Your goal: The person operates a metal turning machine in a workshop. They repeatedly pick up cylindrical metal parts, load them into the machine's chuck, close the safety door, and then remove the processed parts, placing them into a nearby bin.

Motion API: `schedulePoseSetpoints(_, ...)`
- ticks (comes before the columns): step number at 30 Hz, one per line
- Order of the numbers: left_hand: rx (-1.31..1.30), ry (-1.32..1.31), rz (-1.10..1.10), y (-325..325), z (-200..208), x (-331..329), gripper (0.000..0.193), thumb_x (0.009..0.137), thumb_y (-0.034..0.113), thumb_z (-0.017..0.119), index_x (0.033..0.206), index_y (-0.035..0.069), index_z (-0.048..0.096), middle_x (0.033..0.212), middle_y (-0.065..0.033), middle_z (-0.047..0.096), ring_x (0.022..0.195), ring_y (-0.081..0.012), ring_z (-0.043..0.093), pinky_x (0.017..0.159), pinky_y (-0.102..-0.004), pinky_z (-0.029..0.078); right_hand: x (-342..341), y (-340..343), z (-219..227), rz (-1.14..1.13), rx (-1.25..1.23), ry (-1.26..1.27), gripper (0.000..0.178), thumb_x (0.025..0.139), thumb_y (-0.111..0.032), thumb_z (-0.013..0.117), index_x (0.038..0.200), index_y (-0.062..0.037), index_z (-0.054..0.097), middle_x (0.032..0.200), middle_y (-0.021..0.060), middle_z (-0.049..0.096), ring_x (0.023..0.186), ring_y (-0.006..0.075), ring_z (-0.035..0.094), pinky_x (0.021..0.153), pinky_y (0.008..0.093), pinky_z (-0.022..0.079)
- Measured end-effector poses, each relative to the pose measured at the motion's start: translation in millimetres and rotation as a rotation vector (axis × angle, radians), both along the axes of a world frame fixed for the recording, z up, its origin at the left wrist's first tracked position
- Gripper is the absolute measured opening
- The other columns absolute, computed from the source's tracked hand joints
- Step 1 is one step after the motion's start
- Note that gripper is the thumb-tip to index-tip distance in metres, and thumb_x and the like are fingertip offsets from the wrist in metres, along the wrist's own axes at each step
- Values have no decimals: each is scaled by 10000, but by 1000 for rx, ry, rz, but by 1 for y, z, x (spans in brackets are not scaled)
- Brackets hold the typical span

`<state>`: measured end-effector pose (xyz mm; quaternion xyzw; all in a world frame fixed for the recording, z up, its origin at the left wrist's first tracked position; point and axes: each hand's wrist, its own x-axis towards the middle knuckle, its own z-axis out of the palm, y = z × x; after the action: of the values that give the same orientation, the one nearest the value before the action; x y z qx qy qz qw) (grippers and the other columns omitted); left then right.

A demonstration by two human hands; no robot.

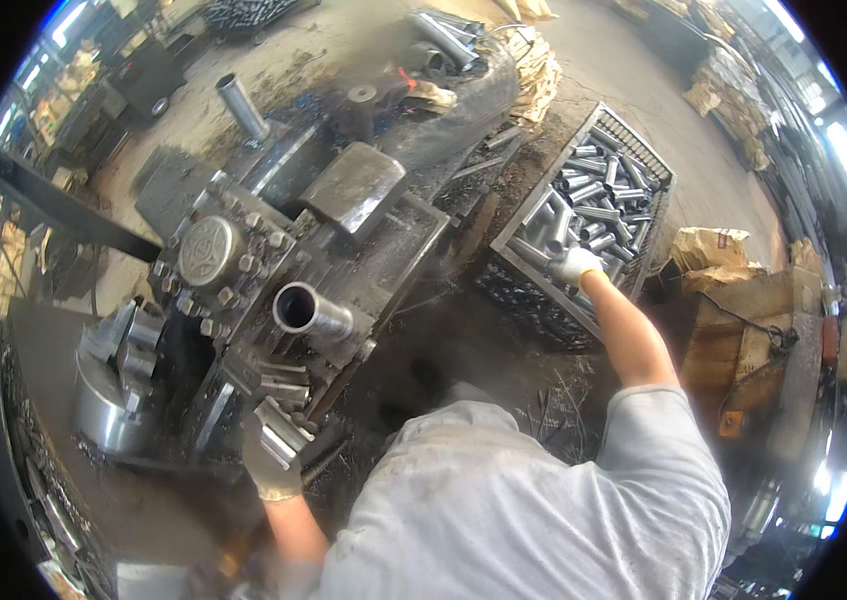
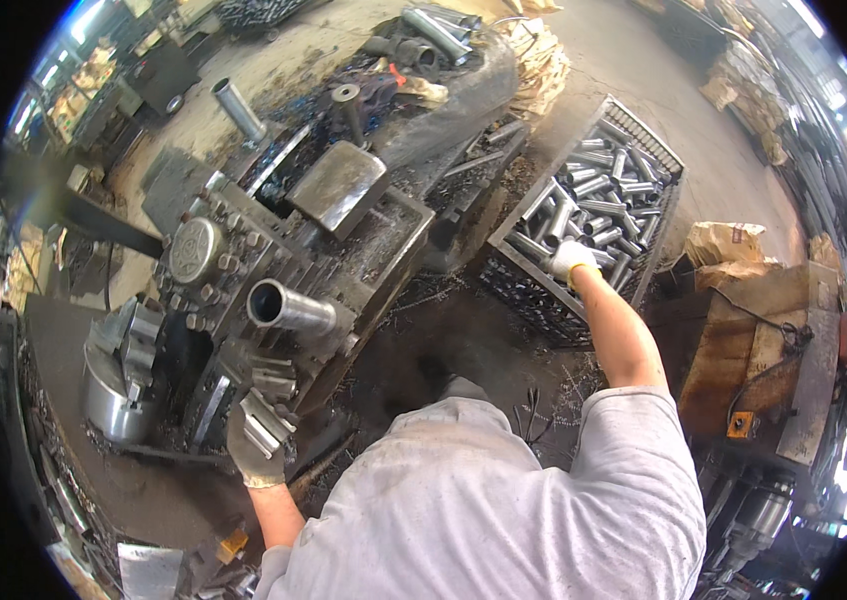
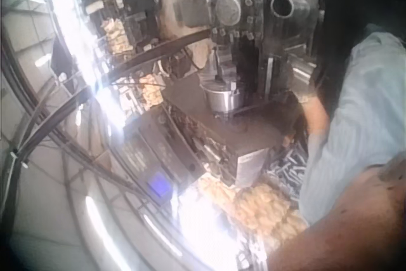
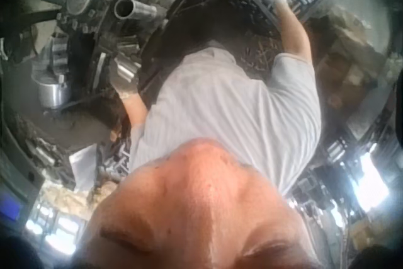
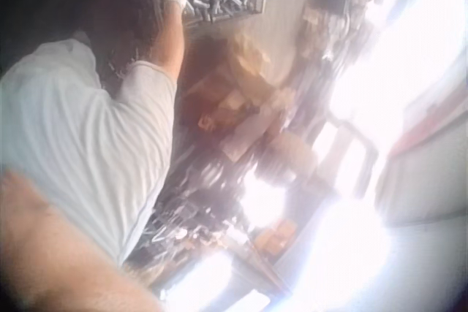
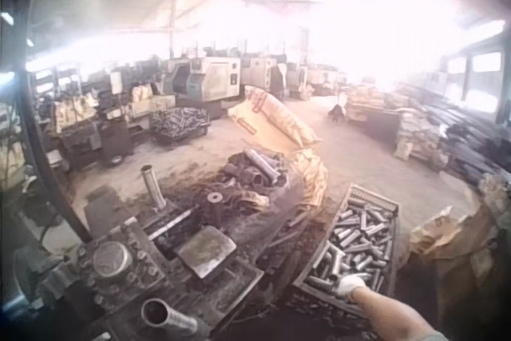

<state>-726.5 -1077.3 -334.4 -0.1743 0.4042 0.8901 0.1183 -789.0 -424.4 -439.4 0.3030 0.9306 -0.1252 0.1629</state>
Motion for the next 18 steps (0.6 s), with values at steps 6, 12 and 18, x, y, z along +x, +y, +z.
schedulePoseSetpoints(6,106,13,-63,8,3,28,553,1090,467,565,1437,36,572,1245,-140,690,960,-312,708,834,-519,608,-32,-251,120,480,-678,526,595,848,-452,835,1277,-65,691,1159,247,764,1034,389,765,924,451,596)
schedulePoseSetpoints(12,-105,-160,-51,19,20,38,616,1072,563,590,1425,59,583,1220,-159,730,1011,-304,760,832,-467,668,-53,-417,198,1046,-583,473,520,799,-357,893,1208,-82,728,1161,178,770,993,363,774,857,447,625)
schedulePoseSetpoints(18,78,-149,257,-19,5,32,411,1079,405,610,1271,47,670,1064,-125,754,916,-273,757,889,-441,641,-9,-492,121,1239,-333,294,648,882,-317,762,1445,-80,546,1120,237,730,925,441,741,797,522,611)
